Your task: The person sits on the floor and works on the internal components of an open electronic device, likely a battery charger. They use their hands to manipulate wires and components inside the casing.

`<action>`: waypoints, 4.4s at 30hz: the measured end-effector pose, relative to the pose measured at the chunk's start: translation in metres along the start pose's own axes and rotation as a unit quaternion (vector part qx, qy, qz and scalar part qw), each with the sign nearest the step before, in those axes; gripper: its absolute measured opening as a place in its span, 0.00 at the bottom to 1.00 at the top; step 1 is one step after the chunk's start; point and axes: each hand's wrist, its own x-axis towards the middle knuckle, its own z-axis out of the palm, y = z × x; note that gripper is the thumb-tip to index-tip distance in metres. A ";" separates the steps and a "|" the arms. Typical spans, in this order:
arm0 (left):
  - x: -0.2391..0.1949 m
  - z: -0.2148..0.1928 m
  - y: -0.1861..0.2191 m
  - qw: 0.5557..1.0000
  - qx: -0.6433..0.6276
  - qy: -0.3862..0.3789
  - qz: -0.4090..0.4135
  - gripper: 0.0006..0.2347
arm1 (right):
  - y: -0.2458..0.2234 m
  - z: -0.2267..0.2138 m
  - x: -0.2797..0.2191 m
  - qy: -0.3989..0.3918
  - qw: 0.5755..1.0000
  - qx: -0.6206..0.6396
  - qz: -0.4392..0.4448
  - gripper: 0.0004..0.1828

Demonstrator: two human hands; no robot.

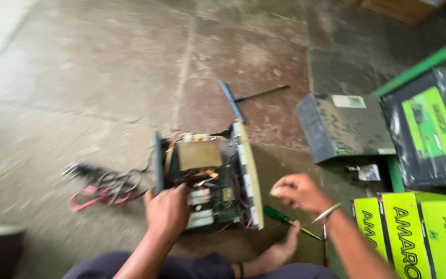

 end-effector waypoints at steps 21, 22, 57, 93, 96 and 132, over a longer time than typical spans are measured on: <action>-0.005 0.045 -0.015 0.994 -0.047 0.095 0.009 0.04 | -0.019 0.268 0.000 0.210 0.953 -0.068 -0.206 0.11; -0.004 0.044 -0.016 0.996 -0.039 0.083 0.005 0.04 | -0.023 0.271 -0.001 0.227 0.946 -0.073 -0.222 0.10; -0.010 0.033 -0.013 0.996 -0.032 0.080 0.035 0.03 | -0.027 0.277 0.002 0.275 0.932 -0.107 -0.212 0.15; -0.005 0.034 -0.013 0.995 -0.053 0.082 0.020 0.03 | -0.043 0.252 -0.005 0.165 0.969 -0.051 -0.177 0.11; -0.004 0.039 -0.015 0.992 -0.068 0.100 0.023 0.04 | -0.041 0.255 -0.003 0.167 0.972 -0.064 -0.151 0.11; -0.006 0.030 -0.012 0.996 -0.047 0.076 0.013 0.05 | -0.046 0.281 -0.019 0.295 0.897 -0.163 -0.285 0.07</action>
